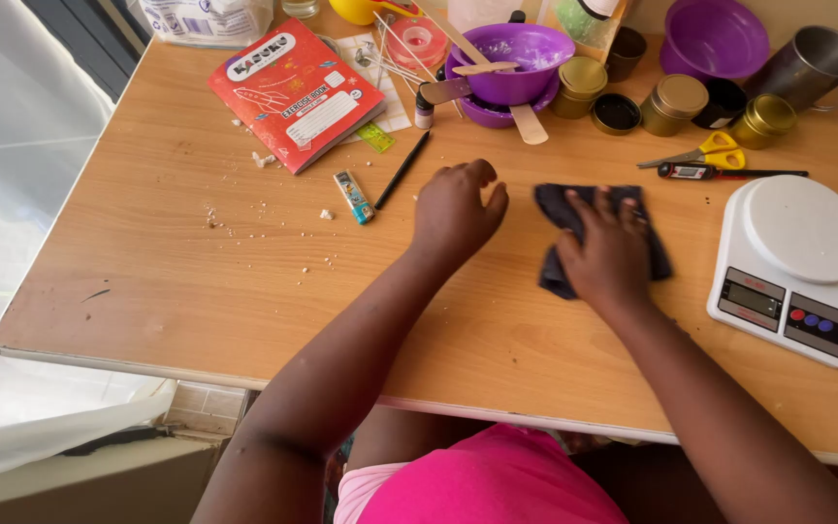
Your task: Clearing and wiping a cluttered workspace on a wooden table
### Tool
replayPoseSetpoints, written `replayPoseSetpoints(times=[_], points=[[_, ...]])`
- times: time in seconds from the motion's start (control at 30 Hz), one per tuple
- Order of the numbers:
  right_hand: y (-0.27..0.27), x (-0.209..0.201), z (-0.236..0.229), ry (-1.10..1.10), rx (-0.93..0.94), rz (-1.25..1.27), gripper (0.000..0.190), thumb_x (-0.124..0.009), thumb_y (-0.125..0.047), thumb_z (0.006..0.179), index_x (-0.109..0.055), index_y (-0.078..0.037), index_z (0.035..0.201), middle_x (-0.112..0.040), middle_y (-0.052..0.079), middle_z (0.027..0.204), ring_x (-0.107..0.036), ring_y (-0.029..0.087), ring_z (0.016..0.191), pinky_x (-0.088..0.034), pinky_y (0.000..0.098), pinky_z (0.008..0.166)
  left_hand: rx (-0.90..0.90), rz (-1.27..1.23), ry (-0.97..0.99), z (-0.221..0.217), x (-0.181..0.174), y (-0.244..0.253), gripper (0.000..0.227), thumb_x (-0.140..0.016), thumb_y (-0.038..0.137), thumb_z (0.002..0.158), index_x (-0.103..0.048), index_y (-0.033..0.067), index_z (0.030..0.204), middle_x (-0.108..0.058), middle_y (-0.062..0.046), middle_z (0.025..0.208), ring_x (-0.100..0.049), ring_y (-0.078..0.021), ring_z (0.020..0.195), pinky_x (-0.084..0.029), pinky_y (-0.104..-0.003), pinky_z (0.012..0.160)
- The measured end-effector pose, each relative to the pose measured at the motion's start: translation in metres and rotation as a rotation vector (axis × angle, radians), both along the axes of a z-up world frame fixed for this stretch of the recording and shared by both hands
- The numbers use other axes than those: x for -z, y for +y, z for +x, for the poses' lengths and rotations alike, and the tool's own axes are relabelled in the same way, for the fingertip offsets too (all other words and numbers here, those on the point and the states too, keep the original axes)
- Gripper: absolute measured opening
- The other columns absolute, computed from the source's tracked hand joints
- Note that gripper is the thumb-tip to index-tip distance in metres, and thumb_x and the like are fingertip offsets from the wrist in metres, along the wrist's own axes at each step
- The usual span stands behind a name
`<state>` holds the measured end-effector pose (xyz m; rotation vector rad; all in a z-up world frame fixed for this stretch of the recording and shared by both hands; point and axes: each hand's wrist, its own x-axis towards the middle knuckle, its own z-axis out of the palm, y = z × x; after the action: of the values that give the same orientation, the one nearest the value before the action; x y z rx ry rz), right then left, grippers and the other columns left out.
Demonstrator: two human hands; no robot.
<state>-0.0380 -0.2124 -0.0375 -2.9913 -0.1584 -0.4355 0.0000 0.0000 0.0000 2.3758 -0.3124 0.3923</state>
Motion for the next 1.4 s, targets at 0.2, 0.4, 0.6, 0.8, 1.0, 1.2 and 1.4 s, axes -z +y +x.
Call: replayPoseSetpoints(times=[0.2, 0.4, 0.6, 0.8, 1.0, 1.2, 1.4], points=[[0.092, -0.008, -0.006, -0.048, -0.176, 0.34, 0.046, -0.051, -0.024, 0.082, -0.059, -0.008, 0.124, -0.059, 0.029, 0.118, -0.056, 0.054, 0.102, -0.044, 0.0577, 0.086, -0.102, -0.066, -0.156, 0.011, -0.008, 0.017, 0.018, -0.063, 0.027, 0.079, -0.067, 0.0102, 0.086, -0.068, -0.009, 0.075, -0.067, -0.032, 0.077, -0.054, -0.044, 0.066], [0.029, 0.114, 0.053, -0.268, -0.526, 0.597, 0.029, -0.055, -0.021, 0.087, -0.06, -0.012, 0.114, -0.06, 0.014, 0.101, -0.058, 0.036, 0.101, -0.043, 0.0408, 0.092, -0.072, -0.378, 0.095, 0.009, -0.026, 0.026, 0.037, -0.055, 0.046, 0.087, -0.068, 0.0112, 0.089, -0.071, -0.007, 0.085, -0.067, -0.0291, 0.09, -0.053, -0.043, 0.077], [-0.072, 0.0, 0.025, -0.475, -0.293, 0.307, 0.013, -0.055, -0.015, 0.095, -0.06, -0.004, 0.091, -0.052, 0.023, 0.077, -0.052, 0.047, 0.075, -0.039, 0.0526, 0.065, -0.101, -0.178, -0.029, 0.011, -0.019, 0.027, 0.021, -0.055, 0.024, 0.09, -0.068, 0.0084, 0.089, -0.07, -0.01, 0.08, -0.067, -0.0313, 0.082, -0.054, -0.042, 0.069], [-0.055, -0.013, 0.041, 0.087, 0.075, 0.456, 0.033, -0.047, -0.031, 0.088, -0.063, -0.01, 0.108, -0.064, 0.02, 0.105, -0.057, 0.039, 0.109, -0.043, 0.0508, 0.092, -0.032, 0.086, -0.051, 0.012, 0.005, 0.008, 0.019, -0.061, 0.028, 0.083, -0.068, 0.0116, 0.09, -0.07, -0.007, 0.081, -0.067, -0.0275, 0.081, -0.055, -0.04, 0.066], [0.007, -0.016, 0.057, 0.082, -0.169, 0.146, 0.058, -0.048, -0.024, 0.081, -0.05, -0.008, 0.137, -0.041, 0.025, 0.143, -0.037, 0.047, 0.13, -0.026, 0.0592, 0.107, -0.016, 0.134, -0.071, 0.004, -0.01, 0.008, 0.024, -0.058, 0.031, 0.086, -0.069, 0.0113, 0.09, -0.068, -0.007, 0.077, -0.068, -0.0248, 0.08, -0.056, -0.036, 0.067], [0.056, -0.015, 0.073, 0.107, -0.335, 0.036, 0.065, -0.055, -0.028, 0.077, -0.047, -0.013, 0.14, -0.043, 0.015, 0.144, -0.041, 0.043, 0.13, -0.03, 0.0558, 0.107, -0.064, 0.116, -0.104, 0.006, -0.008, 0.009, 0.022, -0.058, 0.031, 0.086, -0.07, 0.0118, 0.087, -0.067, -0.007, 0.073, -0.068, -0.0254, 0.078, -0.056, -0.036, 0.064], [0.07, -0.015, 0.045, 0.176, -0.386, 0.029, 0.065, -0.048, -0.033, 0.081, -0.042, -0.014, 0.143, -0.034, 0.013, 0.151, -0.032, 0.04, 0.136, -0.025, 0.0527, 0.111, -0.06, 0.098, -0.053, 0.006, -0.007, 0.009, 0.023, -0.055, 0.027, 0.088, -0.071, 0.0096, 0.087, -0.067, -0.009, 0.072, -0.068, -0.0273, 0.079, -0.057, -0.038, 0.065]])
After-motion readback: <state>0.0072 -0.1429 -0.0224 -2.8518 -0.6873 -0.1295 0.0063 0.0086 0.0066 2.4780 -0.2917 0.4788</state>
